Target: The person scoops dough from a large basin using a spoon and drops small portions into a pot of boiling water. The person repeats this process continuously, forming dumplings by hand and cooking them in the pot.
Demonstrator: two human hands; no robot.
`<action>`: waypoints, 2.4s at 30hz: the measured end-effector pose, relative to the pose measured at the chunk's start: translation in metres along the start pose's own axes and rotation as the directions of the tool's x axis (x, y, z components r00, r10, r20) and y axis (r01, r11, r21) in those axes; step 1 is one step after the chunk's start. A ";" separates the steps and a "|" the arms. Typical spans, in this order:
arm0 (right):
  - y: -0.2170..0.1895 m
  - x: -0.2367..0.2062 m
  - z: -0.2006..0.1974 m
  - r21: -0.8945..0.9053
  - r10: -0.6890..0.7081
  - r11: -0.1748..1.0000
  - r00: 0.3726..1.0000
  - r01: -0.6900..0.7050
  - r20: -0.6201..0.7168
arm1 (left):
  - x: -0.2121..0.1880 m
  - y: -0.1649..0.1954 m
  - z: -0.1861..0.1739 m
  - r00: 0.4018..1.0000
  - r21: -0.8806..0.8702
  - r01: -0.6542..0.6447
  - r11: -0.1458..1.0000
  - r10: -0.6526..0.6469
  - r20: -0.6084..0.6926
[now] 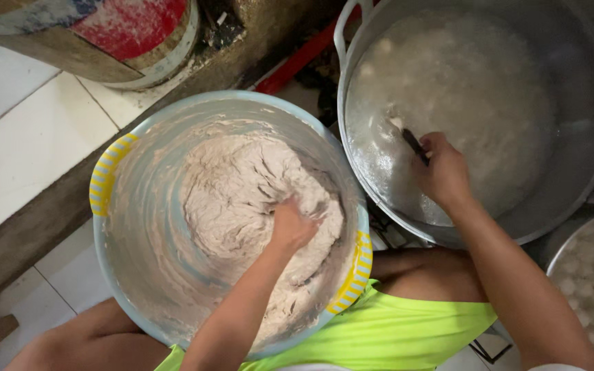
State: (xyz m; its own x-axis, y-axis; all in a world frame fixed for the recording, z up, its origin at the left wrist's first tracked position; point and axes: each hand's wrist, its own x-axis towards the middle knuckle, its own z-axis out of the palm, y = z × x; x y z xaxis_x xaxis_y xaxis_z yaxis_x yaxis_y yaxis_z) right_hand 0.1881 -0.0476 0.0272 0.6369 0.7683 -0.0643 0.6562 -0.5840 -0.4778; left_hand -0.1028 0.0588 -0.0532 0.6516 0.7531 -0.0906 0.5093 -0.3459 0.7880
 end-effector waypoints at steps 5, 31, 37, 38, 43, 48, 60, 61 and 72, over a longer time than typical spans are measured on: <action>-0.019 -0.011 -0.024 0.020 0.000 1.000 0.999 0.001 -0.041 | 0.011 0.021 0.015 0.982 0.013 -0.181 0.983 0.182 -0.050; -0.049 -0.077 -0.064 0.180 0.143 0.960 0.925 -0.216 0.352 | -0.006 0.061 0.006 0.970 0.005 0.040 0.999 -0.038 -0.241; -0.057 -0.083 -0.074 0.103 0.277 0.945 0.926 -0.312 0.257 | -0.013 0.059 0.021 0.962 -0.106 -0.047 0.993 0.017 -0.273; -0.063 -0.093 -0.075 0.201 0.331 0.891 0.885 -0.407 0.327 | -0.013 0.061 0.022 0.960 -0.128 -0.061 0.990 0.023 -0.280; -0.088 -0.123 -0.062 0.277 0.045 0.944 0.902 -0.178 0.429 | -0.014 0.071 0.017 0.969 -0.304 -0.112 0.946 0.036 -0.245; -0.087 -0.136 -0.046 0.347 -0.114 0.936 0.883 -0.058 0.454 | -0.013 0.076 0.019 0.984 -0.243 -0.041 0.969 -0.003 -0.179; -0.019 -0.062 -0.032 0.531 0.166 0.720 0.853 -0.448 0.494 | -0.129 -0.042 -0.016 0.727 0.271 0.681 0.681 -0.672 -0.138; -0.009 -0.053 -0.029 0.515 0.204 0.739 0.872 -0.435 0.444 | -0.142 -0.045 -0.012 0.609 0.139 0.791 0.595 -0.787 -0.099; 0.032 -0.019 -0.006 0.154 0.110 0.983 0.994 -0.105 -0.028 | -0.068 0.018 0.034 0.872 -0.596 0.441 0.671 -0.477 0.109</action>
State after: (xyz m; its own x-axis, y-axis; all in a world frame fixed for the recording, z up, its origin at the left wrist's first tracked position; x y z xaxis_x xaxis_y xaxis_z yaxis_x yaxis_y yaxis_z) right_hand 0.1991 -0.0826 0.0189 0.7164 0.6916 -0.0919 0.5159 -0.6138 -0.5975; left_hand -0.1188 -0.0175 -0.0540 0.3871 0.7607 -0.5211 0.2941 0.4337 0.8517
